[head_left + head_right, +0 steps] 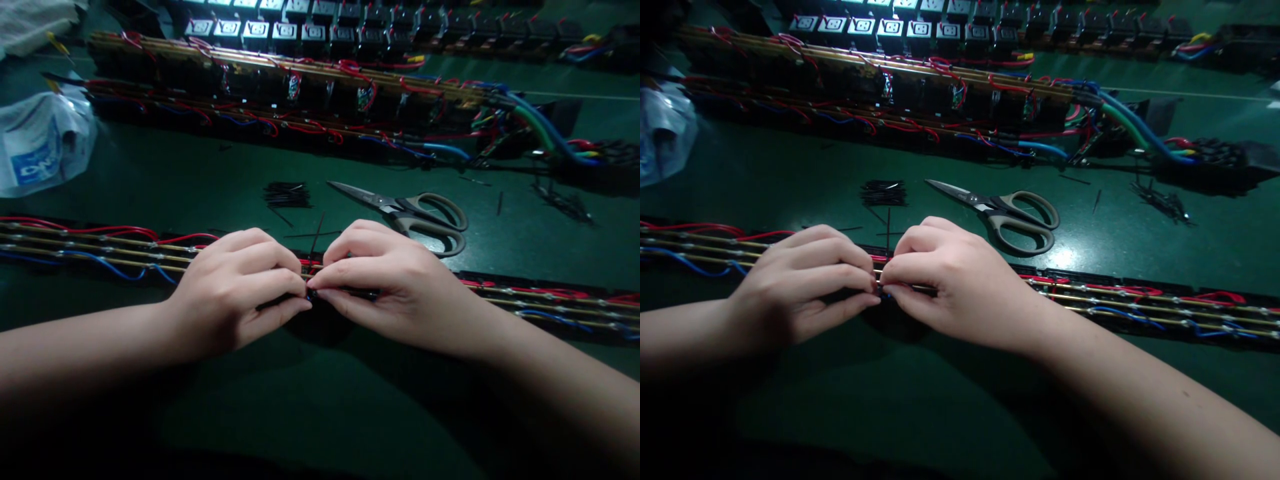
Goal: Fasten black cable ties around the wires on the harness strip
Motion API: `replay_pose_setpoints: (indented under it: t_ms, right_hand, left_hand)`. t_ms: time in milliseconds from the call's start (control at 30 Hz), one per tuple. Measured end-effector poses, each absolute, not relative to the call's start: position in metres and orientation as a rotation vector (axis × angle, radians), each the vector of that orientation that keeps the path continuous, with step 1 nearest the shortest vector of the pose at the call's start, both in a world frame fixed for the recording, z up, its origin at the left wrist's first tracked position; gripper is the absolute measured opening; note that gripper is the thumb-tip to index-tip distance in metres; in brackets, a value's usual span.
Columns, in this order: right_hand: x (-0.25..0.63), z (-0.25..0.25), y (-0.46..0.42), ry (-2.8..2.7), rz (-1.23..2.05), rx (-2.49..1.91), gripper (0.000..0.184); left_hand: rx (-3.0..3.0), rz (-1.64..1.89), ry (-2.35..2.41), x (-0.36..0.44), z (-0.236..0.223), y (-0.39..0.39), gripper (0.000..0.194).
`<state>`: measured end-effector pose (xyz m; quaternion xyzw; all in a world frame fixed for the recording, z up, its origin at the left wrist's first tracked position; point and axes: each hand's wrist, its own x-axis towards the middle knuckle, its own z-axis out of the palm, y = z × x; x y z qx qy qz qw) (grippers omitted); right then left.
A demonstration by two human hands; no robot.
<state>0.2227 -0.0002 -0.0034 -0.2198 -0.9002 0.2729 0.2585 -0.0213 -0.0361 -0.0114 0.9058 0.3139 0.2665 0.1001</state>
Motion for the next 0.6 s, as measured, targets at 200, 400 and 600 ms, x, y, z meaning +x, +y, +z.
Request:
replay_pose_setpoints:
  t_ms: [200,400,600]
  right_hand:
    - [0.2224,-0.0029,-0.0001,-2.44,0.755,-0.598,0.015]
    - [0.2224,-0.0029,0.0,-2.438,0.745,-0.58,0.016]
    - [0.2229,-0.0036,-0.0008,-2.442,0.727,-0.584,0.016]
  left_hand:
    - [2.684,0.781,0.922,-0.0204,-0.0101,-0.0348,0.009]
    - [2.665,0.786,0.926,-0.0196,-0.0111,-0.0351,0.008]
    - [2.662,0.802,0.934,-0.0198,-0.0114,-0.0353,0.008]
